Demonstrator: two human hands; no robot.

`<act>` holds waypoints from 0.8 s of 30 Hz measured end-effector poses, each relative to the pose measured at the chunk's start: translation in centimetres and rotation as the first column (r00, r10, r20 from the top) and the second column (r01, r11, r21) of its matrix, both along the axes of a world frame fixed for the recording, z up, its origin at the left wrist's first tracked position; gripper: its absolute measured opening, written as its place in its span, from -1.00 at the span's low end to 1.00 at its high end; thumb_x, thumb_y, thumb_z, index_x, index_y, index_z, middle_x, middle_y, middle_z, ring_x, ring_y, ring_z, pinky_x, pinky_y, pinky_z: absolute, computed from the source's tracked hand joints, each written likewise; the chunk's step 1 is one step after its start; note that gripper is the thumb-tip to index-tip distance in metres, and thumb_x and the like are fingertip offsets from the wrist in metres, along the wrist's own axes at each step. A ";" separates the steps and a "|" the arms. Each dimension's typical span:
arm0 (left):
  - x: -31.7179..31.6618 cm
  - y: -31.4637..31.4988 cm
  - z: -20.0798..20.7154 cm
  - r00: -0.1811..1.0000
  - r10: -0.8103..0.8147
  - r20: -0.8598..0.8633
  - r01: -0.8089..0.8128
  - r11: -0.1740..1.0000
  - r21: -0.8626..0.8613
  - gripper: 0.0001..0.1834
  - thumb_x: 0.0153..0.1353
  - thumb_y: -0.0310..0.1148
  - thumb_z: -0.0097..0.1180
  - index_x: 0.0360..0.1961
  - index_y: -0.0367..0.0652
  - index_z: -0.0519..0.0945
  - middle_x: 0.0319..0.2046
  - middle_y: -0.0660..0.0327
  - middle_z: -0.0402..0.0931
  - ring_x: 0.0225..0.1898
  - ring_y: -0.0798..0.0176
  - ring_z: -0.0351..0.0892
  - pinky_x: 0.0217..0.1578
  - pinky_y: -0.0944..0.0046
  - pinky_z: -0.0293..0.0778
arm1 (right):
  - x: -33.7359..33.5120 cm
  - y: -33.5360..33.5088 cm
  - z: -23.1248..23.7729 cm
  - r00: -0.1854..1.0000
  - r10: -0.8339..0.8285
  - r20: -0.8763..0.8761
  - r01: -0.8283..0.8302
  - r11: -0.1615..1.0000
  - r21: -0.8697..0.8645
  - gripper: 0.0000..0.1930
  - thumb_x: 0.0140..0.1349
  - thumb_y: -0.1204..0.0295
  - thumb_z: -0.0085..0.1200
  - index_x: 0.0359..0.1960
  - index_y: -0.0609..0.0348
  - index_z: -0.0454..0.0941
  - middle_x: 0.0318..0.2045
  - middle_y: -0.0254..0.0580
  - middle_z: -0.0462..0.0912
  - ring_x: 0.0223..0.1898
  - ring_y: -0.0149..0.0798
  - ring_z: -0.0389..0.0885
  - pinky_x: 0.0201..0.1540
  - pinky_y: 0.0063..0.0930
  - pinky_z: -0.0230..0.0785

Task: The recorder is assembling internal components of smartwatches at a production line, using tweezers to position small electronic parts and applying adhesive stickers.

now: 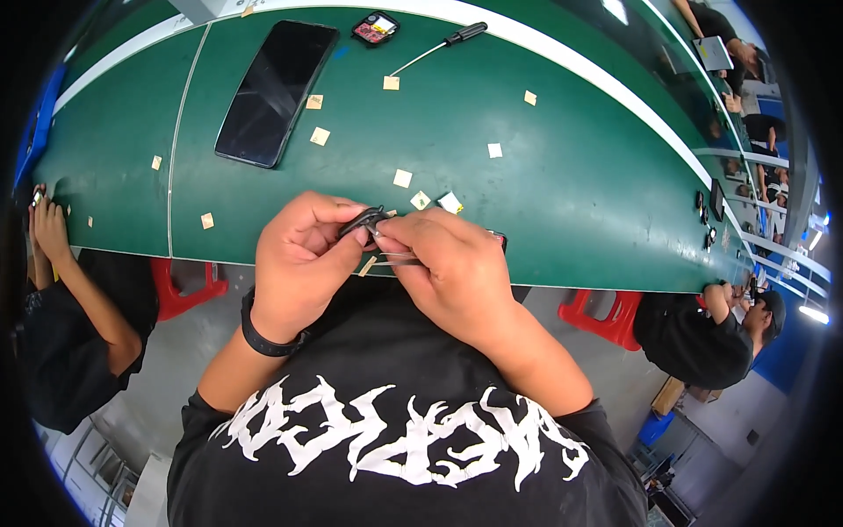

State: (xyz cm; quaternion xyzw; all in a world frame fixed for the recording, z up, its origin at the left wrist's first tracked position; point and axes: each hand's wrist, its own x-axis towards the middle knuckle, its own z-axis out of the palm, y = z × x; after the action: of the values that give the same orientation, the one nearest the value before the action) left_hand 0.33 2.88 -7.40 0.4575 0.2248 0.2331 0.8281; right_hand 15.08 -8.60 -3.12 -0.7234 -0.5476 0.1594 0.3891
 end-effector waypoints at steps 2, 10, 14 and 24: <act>-0.1 0.1 -0.1 0.998 -0.047 0.036 0.047 0.999 -0.013 -0.73 0.31 -0.81 0.00 -0.01 -0.37 0.50 -0.04 0.05 0.60 -0.03 0.30 0.63 -0.01 0.32 0.55 | 0.0 0.0 -0.1 1.000 -0.006 0.007 0.006 1.000 -0.004 -0.78 0.08 0.66 0.27 -0.20 0.24 0.67 -0.38 -0.14 0.71 -0.36 -0.14 0.72 -0.32 -0.35 0.57; -0.4 0.0 -0.3 0.999 -0.032 0.037 0.032 0.999 0.013 -0.74 0.33 -0.75 0.03 0.02 -0.37 0.50 -0.08 0.14 0.59 -0.08 0.41 0.59 -0.09 0.38 0.53 | -0.5 0.3 0.2 0.940 -0.152 -0.307 0.092 0.975 -0.201 -0.87 0.18 0.60 0.27 -0.22 0.26 0.71 -0.41 -0.18 0.70 -0.44 -0.32 0.62 -0.38 -0.45 0.43; -0.5 0.2 -0.6 0.997 -0.051 0.050 0.051 0.999 0.012 -0.67 0.31 -0.80 0.00 0.08 -0.41 0.50 -0.04 0.07 0.57 -0.01 0.29 0.62 0.07 0.26 0.56 | -0.4 0.2 -0.8 0.839 -0.267 -0.474 0.168 0.956 -0.241 -0.92 0.23 0.55 0.32 -0.30 0.30 0.68 -0.42 -0.27 0.69 -0.47 -0.48 0.54 -0.42 -0.53 0.37; -1.5 0.9 -0.9 0.976 -0.135 0.171 0.126 0.990 0.061 -0.68 0.26 -0.81 0.02 0.02 -0.41 0.54 -0.06 0.04 0.57 -0.03 0.24 0.64 0.02 0.22 0.62 | 0.6 1.2 1.0 0.627 -0.334 -0.704 0.117 0.934 -0.338 -0.76 0.15 0.58 0.41 -0.32 0.23 0.51 -0.58 -0.51 0.47 -0.54 -0.70 0.33 -0.51 -0.73 0.16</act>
State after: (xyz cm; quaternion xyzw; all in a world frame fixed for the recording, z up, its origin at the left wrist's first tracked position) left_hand -1.20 3.76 -8.32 0.4696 0.1149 0.2229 0.8465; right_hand 15.65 -7.43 -2.11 -0.6999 -0.2158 0.4636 0.4987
